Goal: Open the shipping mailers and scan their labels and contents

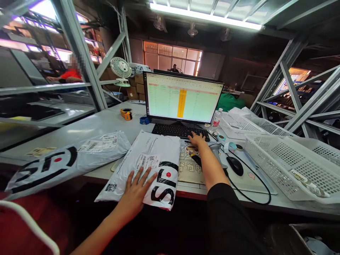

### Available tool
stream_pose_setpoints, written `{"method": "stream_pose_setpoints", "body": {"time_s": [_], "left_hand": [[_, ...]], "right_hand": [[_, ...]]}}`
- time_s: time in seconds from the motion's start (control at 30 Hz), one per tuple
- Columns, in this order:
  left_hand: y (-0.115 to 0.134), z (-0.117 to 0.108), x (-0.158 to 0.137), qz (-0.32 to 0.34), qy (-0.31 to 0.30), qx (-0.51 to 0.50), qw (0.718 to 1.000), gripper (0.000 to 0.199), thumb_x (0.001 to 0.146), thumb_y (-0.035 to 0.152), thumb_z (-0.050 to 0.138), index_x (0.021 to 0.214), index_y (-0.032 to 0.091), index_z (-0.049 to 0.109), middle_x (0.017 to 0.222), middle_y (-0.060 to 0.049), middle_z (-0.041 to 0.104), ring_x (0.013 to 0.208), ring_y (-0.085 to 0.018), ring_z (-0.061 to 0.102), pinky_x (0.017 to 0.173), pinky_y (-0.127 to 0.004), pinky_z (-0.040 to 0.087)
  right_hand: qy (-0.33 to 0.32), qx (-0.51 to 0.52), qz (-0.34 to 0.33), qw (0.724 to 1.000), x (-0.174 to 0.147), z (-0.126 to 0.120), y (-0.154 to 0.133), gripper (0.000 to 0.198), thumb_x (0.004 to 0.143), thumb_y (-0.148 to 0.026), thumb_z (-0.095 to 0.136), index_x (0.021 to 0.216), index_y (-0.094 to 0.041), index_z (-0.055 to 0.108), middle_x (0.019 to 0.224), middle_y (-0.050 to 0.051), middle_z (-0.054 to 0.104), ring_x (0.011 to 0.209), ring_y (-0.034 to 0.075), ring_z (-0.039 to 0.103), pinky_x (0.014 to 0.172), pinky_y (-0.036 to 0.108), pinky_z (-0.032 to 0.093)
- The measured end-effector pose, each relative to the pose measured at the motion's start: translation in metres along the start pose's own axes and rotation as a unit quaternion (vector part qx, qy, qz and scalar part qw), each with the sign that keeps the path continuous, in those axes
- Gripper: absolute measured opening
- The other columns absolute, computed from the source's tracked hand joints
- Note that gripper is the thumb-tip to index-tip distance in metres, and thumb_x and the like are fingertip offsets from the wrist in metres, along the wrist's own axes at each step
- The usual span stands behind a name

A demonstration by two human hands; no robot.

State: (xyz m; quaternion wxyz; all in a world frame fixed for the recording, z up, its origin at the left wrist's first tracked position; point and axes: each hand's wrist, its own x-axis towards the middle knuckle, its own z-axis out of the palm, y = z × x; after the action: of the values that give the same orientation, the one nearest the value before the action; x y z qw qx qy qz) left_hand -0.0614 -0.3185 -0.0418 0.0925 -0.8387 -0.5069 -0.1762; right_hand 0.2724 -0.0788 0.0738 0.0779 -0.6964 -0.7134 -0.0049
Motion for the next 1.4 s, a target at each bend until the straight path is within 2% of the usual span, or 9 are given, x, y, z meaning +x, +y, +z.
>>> {"method": "stream_pose_setpoints", "body": {"time_s": [0.23, 0.4, 0.5, 0.63, 0.77, 0.97, 1.13, 1.23, 1.4], "left_hand": [[-0.029, -0.071, 0.016, -0.108, -0.014, -0.235, 0.966, 0.070, 0.083, 0.010, 0.047, 0.149, 0.024, 0.059, 0.136, -0.009, 0.072, 0.125, -0.029, 0.069, 0.114, -0.046, 0.049], [-0.069, -0.134, 0.039, -0.327, 0.232, -0.362, 0.842, 0.043, 0.088, 0.052, 0.057, 0.107, 0.017, 0.073, 0.097, -0.010, 0.079, 0.101, -0.035, 0.074, 0.085, -0.040, 0.062], [-0.082, -0.129, 0.058, -0.450, 0.309, -0.335, 0.768, 0.046, 0.089, 0.062, 0.056, 0.092, 0.018, 0.070, 0.091, -0.014, 0.077, 0.105, -0.039, 0.073, 0.087, -0.044, 0.061], [-0.090, -0.072, 0.076, -0.427, 0.296, -0.320, 0.792, 0.041, 0.091, 0.057, 0.048, 0.090, 0.020, 0.065, 0.096, -0.020, 0.077, 0.108, -0.040, 0.072, 0.094, -0.047, 0.057], [-0.094, -0.022, 0.076, -0.396, 0.270, -0.290, 0.828, 0.039, 0.095, 0.050, 0.043, 0.099, 0.018, 0.065, 0.100, -0.021, 0.076, 0.106, -0.039, 0.073, 0.092, -0.046, 0.057], [-0.093, -0.012, 0.069, -0.371, 0.283, -0.279, 0.839, 0.047, 0.102, 0.050, 0.040, 0.111, 0.014, 0.068, 0.107, -0.022, 0.076, 0.108, -0.036, 0.073, 0.091, -0.042, 0.056], [-0.092, -0.013, 0.064, -0.379, 0.295, -0.265, 0.836, 0.049, 0.106, 0.046, 0.037, 0.122, 0.011, 0.067, 0.114, -0.022, 0.076, 0.112, -0.033, 0.073, 0.092, -0.039, 0.056], [-0.093, -0.013, 0.062, -0.382, 0.299, -0.260, 0.835, 0.047, 0.105, 0.042, 0.039, 0.124, 0.010, 0.067, 0.117, -0.022, 0.075, 0.116, -0.034, 0.071, 0.095, -0.040, 0.055], [-0.096, -0.013, 0.067, -0.391, 0.276, -0.257, 0.840, 0.045, 0.107, 0.040, 0.038, 0.121, 0.010, 0.068, 0.119, -0.023, 0.075, 0.118, -0.034, 0.070, 0.098, -0.040, 0.054]], "right_hand": [[-0.013, 0.008, -0.013, 1.000, -0.098, -0.003, -0.004, 0.058, 0.106, -0.039, 0.051, 0.158, -0.012, 0.049, 0.147, 0.022, 0.061, 0.132, 0.033, 0.060, 0.109, 0.041, 0.046], [0.004, 0.015, -0.010, 1.000, -0.180, 0.040, 0.026, 0.057, 0.104, -0.033, 0.049, 0.157, -0.013, 0.049, 0.148, 0.019, 0.061, 0.132, 0.034, 0.060, 0.109, 0.045, 0.048], [0.073, 0.055, -0.018, 0.996, -0.192, 0.062, 0.043, 0.055, 0.101, -0.026, 0.043, 0.152, -0.011, 0.054, 0.144, 0.019, 0.063, 0.131, 0.031, 0.060, 0.112, 0.043, 0.047], [0.198, 0.169, 0.035, 0.965, -0.184, 0.049, 0.061, 0.058, 0.099, -0.030, 0.033, 0.144, -0.006, 0.060, 0.129, 0.021, 0.069, 0.114, 0.031, 0.068, 0.105, 0.047, 0.051], [0.252, 0.283, 0.041, 0.925, -0.175, -0.013, 0.040, 0.063, 0.103, -0.045, 0.034, 0.153, -0.013, 0.053, 0.097, 0.010, 0.075, 0.067, 0.022, 0.066, 0.082, 0.043, 0.058], [0.074, 0.209, -0.314, 0.923, -0.170, -0.076, -0.131, 0.052, 0.104, -0.029, 0.040, 0.154, -0.029, 0.057, 0.110, 0.007, 0.074, 0.094, 0.022, 0.070, 0.090, 0.035, 0.055], [0.007, 0.060, -0.365, 0.929, -0.157, -0.064, -0.226, 0.050, 0.109, -0.030, 0.040, 0.157, -0.029, 0.053, 0.107, 0.011, 0.074, 0.090, 0.025, 0.072, 0.082, 0.033, 0.054], [-0.013, 0.026, -0.326, 0.945, -0.156, -0.056, -0.204, 0.050, 0.109, -0.031, 0.041, 0.157, -0.032, 0.054, 0.112, 0.011, 0.074, 0.093, 0.025, 0.072, 0.082, 0.033, 0.054], [-0.042, -0.004, -0.229, 0.973, -0.174, -0.053, -0.088, 0.052, 0.106, -0.028, 0.042, 0.155, -0.039, 0.056, 0.118, 0.008, 0.074, 0.104, 0.028, 0.070, 0.090, 0.035, 0.053]]}}
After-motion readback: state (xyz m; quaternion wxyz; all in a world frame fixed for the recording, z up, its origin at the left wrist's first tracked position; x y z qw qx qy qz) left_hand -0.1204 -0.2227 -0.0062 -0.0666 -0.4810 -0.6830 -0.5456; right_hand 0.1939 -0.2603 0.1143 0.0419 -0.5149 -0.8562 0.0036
